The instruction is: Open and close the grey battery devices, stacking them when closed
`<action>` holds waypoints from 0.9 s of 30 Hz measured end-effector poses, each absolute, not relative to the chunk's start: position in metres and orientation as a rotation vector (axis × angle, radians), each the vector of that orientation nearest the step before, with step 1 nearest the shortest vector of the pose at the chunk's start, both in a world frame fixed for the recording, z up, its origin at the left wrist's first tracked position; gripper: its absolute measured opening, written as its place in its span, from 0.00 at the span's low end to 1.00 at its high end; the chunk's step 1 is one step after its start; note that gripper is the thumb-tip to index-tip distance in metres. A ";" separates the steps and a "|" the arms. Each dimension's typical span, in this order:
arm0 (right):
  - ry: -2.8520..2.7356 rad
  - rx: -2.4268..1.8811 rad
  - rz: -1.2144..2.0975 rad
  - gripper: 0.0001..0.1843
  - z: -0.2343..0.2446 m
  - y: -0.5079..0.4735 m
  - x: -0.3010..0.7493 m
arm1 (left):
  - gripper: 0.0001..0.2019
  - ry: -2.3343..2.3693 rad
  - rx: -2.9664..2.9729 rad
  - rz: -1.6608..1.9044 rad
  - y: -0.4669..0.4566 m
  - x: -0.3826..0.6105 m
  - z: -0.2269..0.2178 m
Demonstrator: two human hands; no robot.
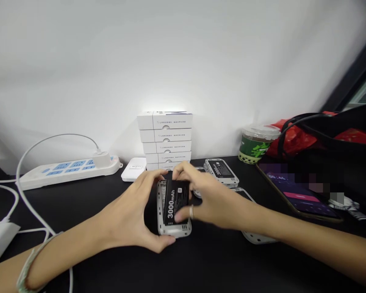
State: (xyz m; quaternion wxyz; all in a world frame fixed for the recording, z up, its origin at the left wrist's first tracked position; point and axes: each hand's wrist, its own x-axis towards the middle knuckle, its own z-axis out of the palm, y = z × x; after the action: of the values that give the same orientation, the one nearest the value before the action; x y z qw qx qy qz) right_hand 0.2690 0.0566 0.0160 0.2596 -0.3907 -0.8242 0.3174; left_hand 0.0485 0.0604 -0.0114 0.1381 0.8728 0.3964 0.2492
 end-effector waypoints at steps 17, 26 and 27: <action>-2.555 -1.264 0.654 0.35 0.016 0.110 0.282 | 0.42 1.317 2.779 0.263 0.098 0.019 0.005; -2.628 -1.298 0.330 0.24 -0.001 0.108 0.279 | 0.41 1.356 2.610 0.329 0.101 0.021 -0.006; -2.618 -1.297 0.318 0.23 0.000 0.107 0.279 | 0.42 1.355 2.600 0.338 0.101 0.021 -0.005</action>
State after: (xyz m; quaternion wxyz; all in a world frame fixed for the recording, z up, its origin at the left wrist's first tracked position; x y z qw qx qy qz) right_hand 0.2794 0.1069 0.0004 0.1012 -0.4392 -0.8861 0.1078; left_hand 0.0210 0.1008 -0.0046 0.0950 0.8769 0.4571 0.1139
